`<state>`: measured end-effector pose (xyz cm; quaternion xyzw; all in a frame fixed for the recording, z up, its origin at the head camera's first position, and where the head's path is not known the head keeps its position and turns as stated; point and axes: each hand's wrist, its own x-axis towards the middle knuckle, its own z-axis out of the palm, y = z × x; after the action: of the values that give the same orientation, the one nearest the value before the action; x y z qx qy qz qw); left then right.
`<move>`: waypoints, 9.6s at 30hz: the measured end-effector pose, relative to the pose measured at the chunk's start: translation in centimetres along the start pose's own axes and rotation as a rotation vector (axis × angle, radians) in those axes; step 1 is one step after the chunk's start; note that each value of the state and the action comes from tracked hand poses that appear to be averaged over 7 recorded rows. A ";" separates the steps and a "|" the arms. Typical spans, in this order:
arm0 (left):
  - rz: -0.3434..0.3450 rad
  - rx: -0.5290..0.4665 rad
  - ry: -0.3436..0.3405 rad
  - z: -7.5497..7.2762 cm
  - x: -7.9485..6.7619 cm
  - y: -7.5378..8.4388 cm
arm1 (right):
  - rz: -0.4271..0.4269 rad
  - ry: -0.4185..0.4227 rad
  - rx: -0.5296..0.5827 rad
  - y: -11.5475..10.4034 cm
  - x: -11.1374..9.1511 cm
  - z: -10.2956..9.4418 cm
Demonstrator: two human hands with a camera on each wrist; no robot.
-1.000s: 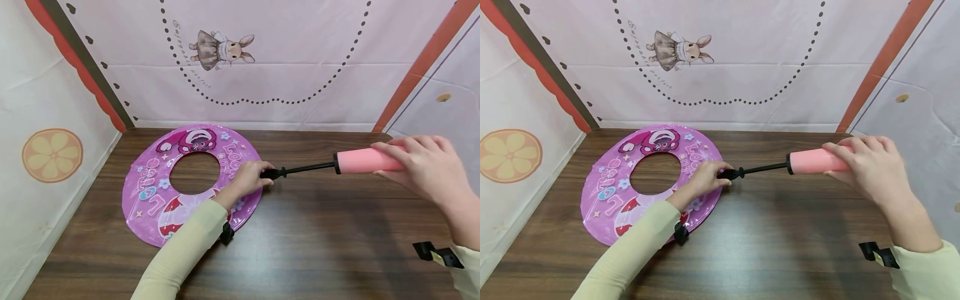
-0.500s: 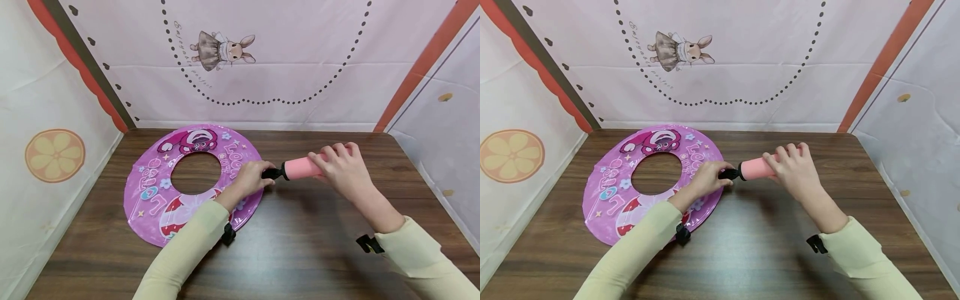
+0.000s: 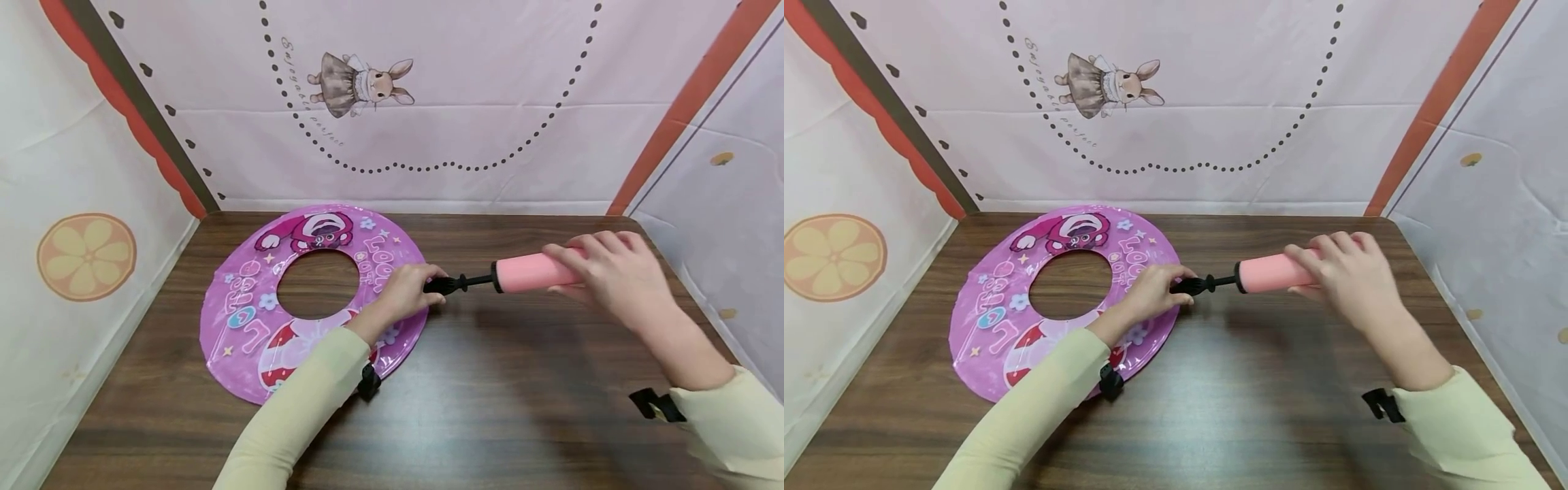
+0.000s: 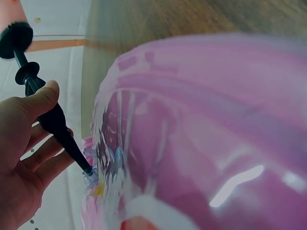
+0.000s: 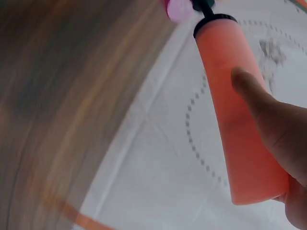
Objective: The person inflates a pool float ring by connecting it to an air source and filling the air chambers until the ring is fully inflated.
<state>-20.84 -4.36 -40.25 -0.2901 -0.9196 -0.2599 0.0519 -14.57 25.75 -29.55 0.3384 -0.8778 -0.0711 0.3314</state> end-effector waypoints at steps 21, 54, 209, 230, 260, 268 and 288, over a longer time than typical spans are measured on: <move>0.047 0.021 0.026 -0.2 -0.1 0.2 | -0.010 0.009 -0.042 -2.4 1.8 2.5; 0.001 0.049 0.001 0.3 -0.1 0.5 | 0.052 0.015 0.033 0.3 -0.7 0.9; -0.002 0.087 -0.030 0.1 0.0 0.8 | 0.085 0.072 0.033 -3.6 -0.1 4.3; -0.052 0.023 -0.054 0.2 -0.4 -0.1 | 0.176 0.017 0.007 1.0 -3.0 -0.8; -0.011 0.036 -0.063 -0.1 0.2 0.5 | 0.125 0.029 0.035 -4.0 -0.5 3.4; -0.018 0.036 -0.077 -0.1 0.1 0.3 | 0.158 -0.037 0.016 -0.5 -2.8 0.2; 0.013 0.036 -0.001 0.1 -0.1 0.8 | 0.059 0.008 -0.028 -4.2 0.6 3.4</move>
<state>-20.28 -3.82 -40.07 -0.2955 -0.9221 -0.2428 0.0583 -14.73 21.78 -33.30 0.3079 -0.8850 -0.0722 0.3418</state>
